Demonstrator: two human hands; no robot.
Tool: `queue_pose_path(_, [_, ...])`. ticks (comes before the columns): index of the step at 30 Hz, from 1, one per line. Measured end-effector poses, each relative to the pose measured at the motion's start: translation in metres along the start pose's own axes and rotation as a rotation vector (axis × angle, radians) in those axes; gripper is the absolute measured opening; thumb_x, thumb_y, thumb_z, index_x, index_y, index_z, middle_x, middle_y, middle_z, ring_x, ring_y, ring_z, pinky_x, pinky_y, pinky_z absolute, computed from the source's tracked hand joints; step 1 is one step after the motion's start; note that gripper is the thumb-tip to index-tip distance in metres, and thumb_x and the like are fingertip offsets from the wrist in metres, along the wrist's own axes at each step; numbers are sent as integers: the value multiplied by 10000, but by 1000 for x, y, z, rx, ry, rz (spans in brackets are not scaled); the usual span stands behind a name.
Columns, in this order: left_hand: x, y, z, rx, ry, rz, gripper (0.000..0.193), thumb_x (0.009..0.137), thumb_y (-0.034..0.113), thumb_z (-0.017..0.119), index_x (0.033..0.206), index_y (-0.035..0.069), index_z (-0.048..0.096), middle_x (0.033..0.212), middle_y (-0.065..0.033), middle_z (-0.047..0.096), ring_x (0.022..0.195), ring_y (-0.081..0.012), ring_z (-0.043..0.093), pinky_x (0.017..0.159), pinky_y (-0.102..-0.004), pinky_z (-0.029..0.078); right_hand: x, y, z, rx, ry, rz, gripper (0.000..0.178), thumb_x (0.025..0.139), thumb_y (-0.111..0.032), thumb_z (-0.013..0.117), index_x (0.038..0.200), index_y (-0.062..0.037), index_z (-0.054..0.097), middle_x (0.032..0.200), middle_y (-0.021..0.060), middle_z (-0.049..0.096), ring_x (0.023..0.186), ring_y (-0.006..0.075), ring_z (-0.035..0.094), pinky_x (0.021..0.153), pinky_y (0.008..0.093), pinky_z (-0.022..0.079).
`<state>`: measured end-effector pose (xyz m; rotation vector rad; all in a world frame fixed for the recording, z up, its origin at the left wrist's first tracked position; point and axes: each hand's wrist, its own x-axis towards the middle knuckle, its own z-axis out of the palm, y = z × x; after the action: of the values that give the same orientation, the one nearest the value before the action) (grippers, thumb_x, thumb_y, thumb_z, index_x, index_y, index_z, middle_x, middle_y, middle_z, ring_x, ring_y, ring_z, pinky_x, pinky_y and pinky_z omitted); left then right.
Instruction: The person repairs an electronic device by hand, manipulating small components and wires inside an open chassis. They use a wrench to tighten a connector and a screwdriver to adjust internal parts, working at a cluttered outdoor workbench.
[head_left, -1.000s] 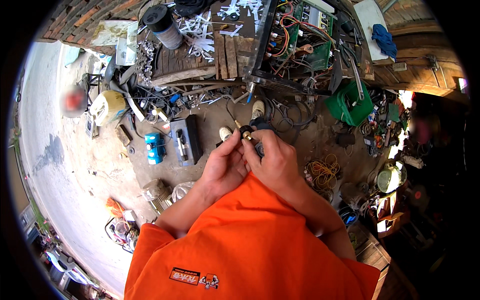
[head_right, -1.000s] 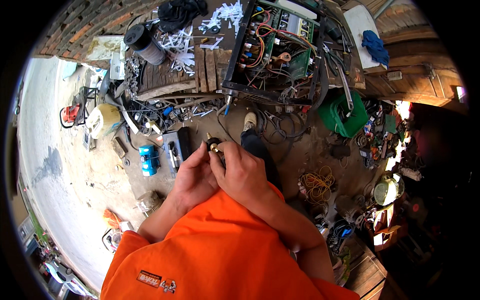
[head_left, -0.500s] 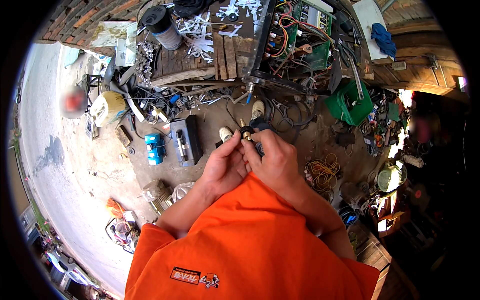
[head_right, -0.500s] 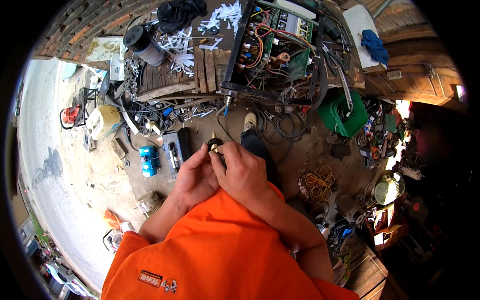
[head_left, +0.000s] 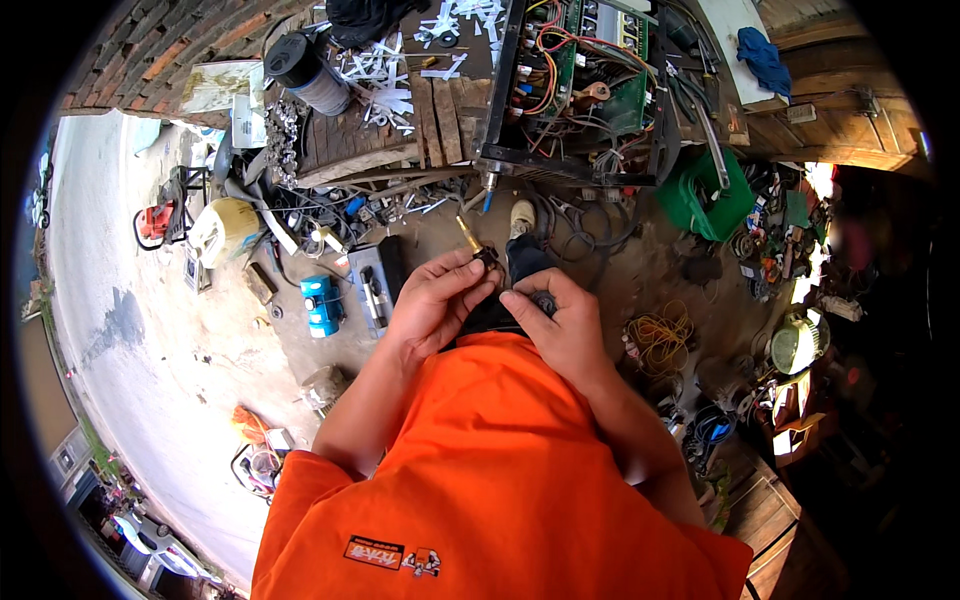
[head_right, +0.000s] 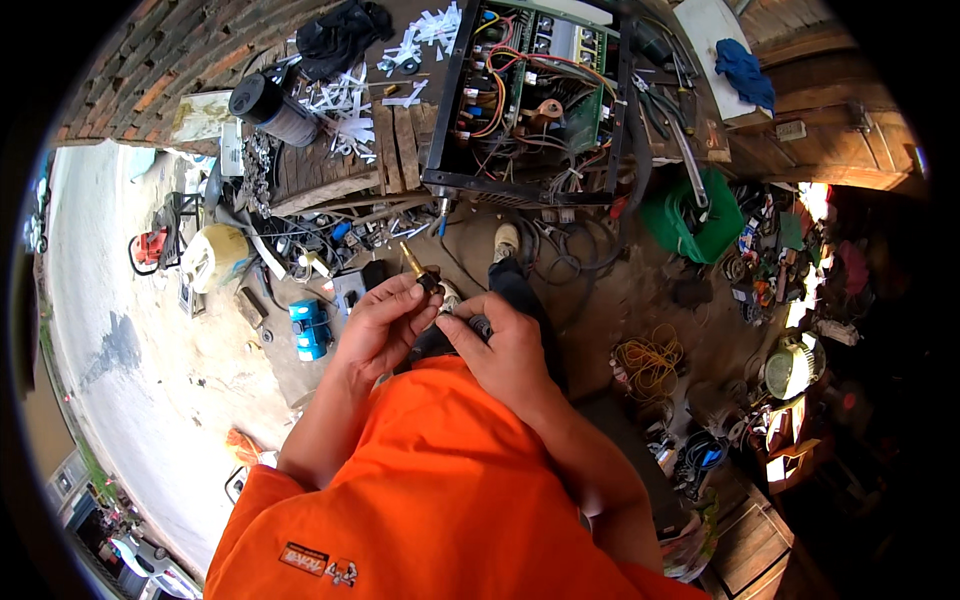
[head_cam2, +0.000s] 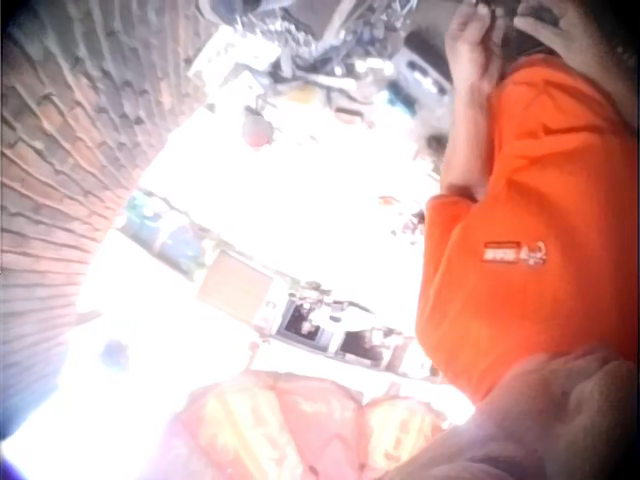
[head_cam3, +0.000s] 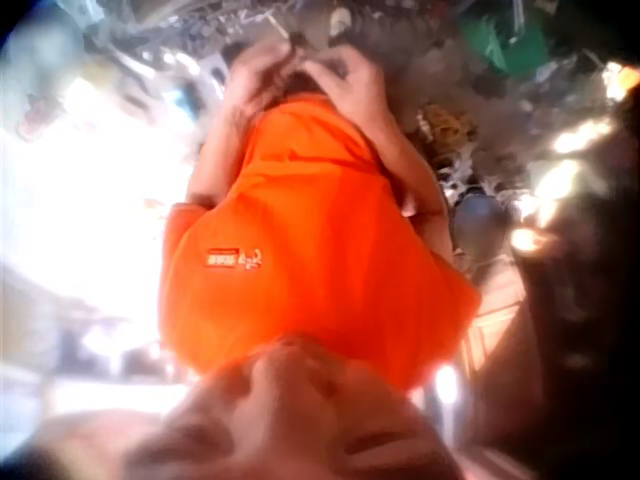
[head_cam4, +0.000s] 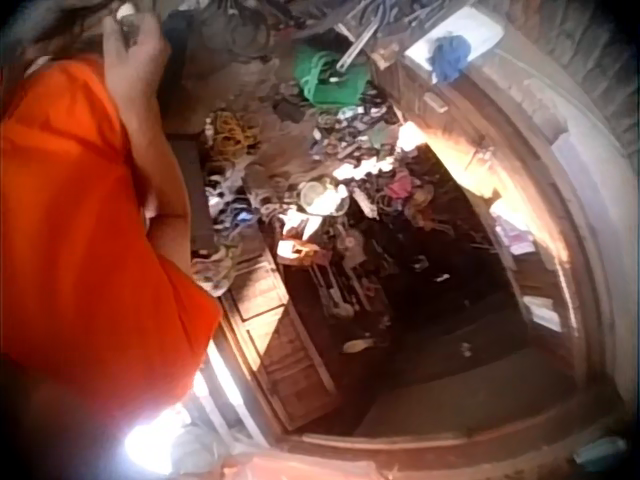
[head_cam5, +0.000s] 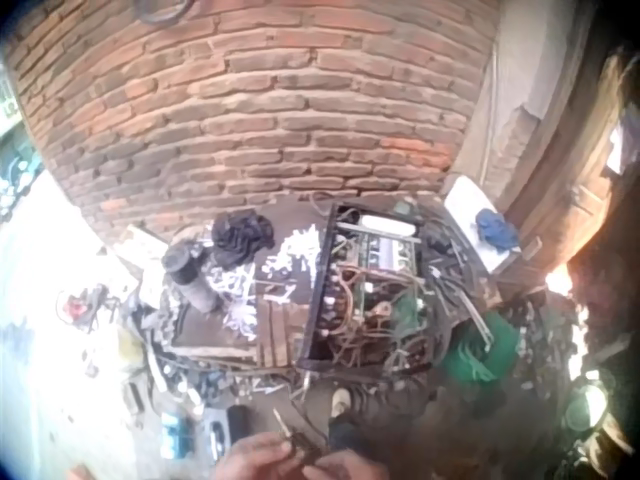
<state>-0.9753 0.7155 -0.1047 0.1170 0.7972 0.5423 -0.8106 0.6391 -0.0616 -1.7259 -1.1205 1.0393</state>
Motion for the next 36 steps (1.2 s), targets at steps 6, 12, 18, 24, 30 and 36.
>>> queue_pose_path(6, [28,9,9,335,136,62,228,854,3,627,1074,-37,584,970,-85,642,891,-189,644,837,-296,522,5,14,-17,68,-38,52,170,817,-141,708,877,-1,633,789,118,680,704,201,669,625,287,498])
queue_pose_path(12, [57,27,19,637,216,-8,324,823,20,673,1126,-54,585,970,-73,648,850,-147,639,789,-262,521,34,33,-44,153,-109,36,184,814,-150,714,867,7,633,788,126,678,678,187,661,606,278,491])
queue_pose_path(18, [70,45,34,673,344,-44,346,797,66,700,1086,-93,595,905,-102,668,810,-150,645,771,-259,507,59,40,-74,205,-277,145,136,827,-108,695,863,9,637,778,79,666,710,110,619,649,246,477])
queue_pose_path(24, [73,58,49,660,364,-62,200,774,0,683,972,-27,666,869,-75,681,780,-145,634,747,-268,489,85,52,-92,328,-360,102,183,819,-154,710,852,8,631,765,127,668,655,215,659,568,293,490])
queue_pose_path(30, [77,68,49,655,415,-49,283,708,-76,673,990,-62,649,894,-85,684,843,-163,645,773,-283,498,94,67,-99,347,-534,188,181,823,-153,703,851,14,636,768,122,671,657,219,658,580,296,498])
queue_pose_path(36, [68,58,33,505,525,34,561,679,-129,679,1205,-36,508,1078,-120,635,956,-235,649,844,-342,529,102,81,-89,391,-625,232,189,831,-161,689,938,-11,644,829,124,665,731,246,645,649,312,499])
